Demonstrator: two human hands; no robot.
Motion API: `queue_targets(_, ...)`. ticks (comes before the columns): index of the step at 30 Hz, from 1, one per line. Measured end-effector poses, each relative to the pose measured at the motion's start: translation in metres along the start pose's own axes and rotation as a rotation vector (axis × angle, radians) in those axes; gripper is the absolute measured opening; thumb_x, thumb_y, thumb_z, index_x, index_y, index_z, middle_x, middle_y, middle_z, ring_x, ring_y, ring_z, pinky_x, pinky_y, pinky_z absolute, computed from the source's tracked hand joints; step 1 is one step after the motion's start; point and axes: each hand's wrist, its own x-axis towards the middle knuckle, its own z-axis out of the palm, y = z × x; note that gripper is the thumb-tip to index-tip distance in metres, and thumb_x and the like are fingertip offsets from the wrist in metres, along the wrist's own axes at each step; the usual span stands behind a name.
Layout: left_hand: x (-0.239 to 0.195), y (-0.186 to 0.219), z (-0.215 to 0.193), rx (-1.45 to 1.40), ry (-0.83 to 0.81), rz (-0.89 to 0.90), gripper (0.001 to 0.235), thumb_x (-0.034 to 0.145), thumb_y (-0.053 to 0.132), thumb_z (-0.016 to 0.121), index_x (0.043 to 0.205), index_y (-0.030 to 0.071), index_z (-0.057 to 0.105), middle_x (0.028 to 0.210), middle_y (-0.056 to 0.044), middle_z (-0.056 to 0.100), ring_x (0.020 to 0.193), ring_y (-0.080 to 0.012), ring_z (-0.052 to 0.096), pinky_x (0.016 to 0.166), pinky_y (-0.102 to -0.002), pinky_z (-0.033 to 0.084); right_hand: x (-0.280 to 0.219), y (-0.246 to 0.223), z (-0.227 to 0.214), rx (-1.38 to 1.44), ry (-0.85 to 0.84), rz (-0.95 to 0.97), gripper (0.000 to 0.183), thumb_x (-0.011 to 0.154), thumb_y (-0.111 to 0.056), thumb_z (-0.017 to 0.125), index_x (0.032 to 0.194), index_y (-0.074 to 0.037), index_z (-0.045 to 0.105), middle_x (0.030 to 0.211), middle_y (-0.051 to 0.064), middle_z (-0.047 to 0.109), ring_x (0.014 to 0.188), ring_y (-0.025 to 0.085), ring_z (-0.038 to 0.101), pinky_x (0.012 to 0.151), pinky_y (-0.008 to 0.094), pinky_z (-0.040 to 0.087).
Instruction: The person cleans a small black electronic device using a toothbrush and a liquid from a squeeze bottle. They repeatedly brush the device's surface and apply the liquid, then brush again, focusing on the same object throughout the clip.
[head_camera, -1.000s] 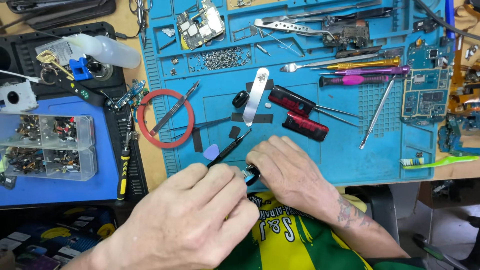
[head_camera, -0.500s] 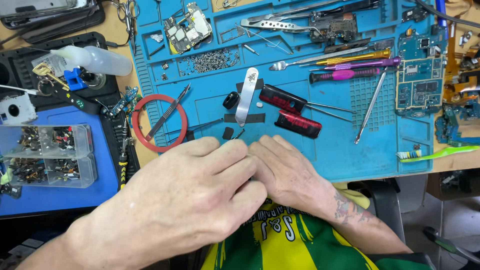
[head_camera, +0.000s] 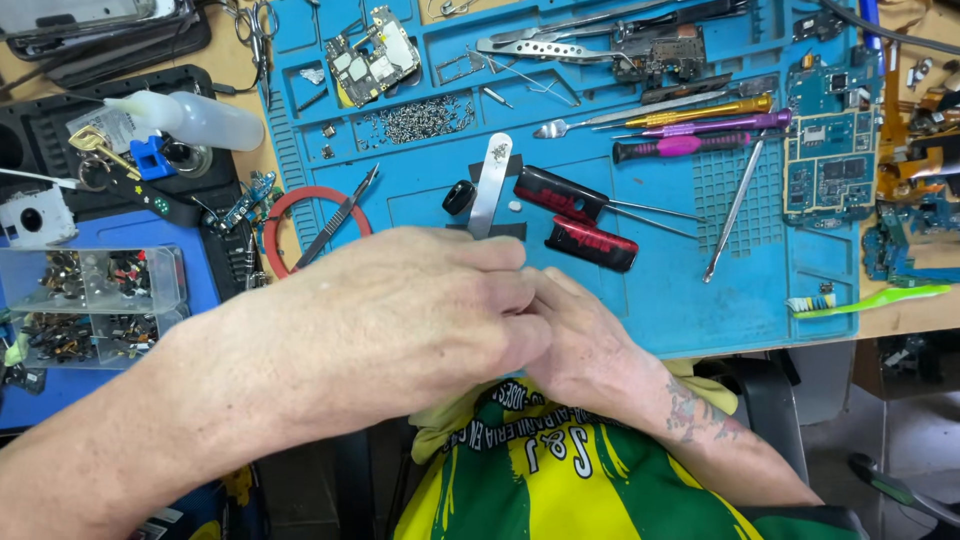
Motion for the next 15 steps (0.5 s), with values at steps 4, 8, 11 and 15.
queue_targets(4,0.012,-0.006,0.075,0.058,0.178,-0.091,0.016,0.086,-0.008,0.058,0.084,0.008,0.062,0.085,-0.003,0.058,0.081,-0.0176,0.056,0.066,-0.034,0.049,-0.006,0.0,0.007,0.009,-0.035,0.112,0.003,0.094,-0.007,0.062,0.093,-0.005,0.063,0.087,0.009,0.062,0.086,0.034,0.055,0.074,0.046,0.048)
queue_targets(8,-0.001,0.009,0.008,0.08,0.114,0.032,0.015,0.094,0.008,0.066,0.082,0.012,0.058,0.076,-0.004,0.059,0.086,-0.0275,0.054,0.07,-0.045,0.05,0.005,-0.008,-0.007,0.067,-0.093,0.171,0.007,0.098,-0.007,0.051,0.1,-0.006,0.057,0.097,0.01,0.056,0.088,0.029,0.052,0.075,0.044,0.044)
queue_targets(11,-0.005,0.007,0.012,0.02,0.123,0.003,0.015,0.092,0.008,0.067,0.081,0.011,0.058,0.075,-0.005,0.059,0.083,-0.0282,0.054,0.071,-0.045,0.05,0.006,-0.008,-0.009,0.041,-0.057,0.093,0.009,0.097,-0.005,0.049,0.101,-0.002,0.057,0.102,0.015,0.057,0.095,0.031,0.055,0.078,0.045,0.047)
queue_targets(15,-0.007,0.007,0.006,0.095,0.07,-0.006,0.016,0.095,0.012,0.067,0.081,0.013,0.06,0.075,-0.001,0.059,0.081,-0.0244,0.05,0.07,-0.042,0.05,0.002,-0.003,-0.006,0.091,-0.086,0.151,0.014,0.096,-0.007,0.048,0.101,-0.002,0.06,0.102,0.013,0.056,0.092,0.031,0.056,0.086,0.045,0.05)
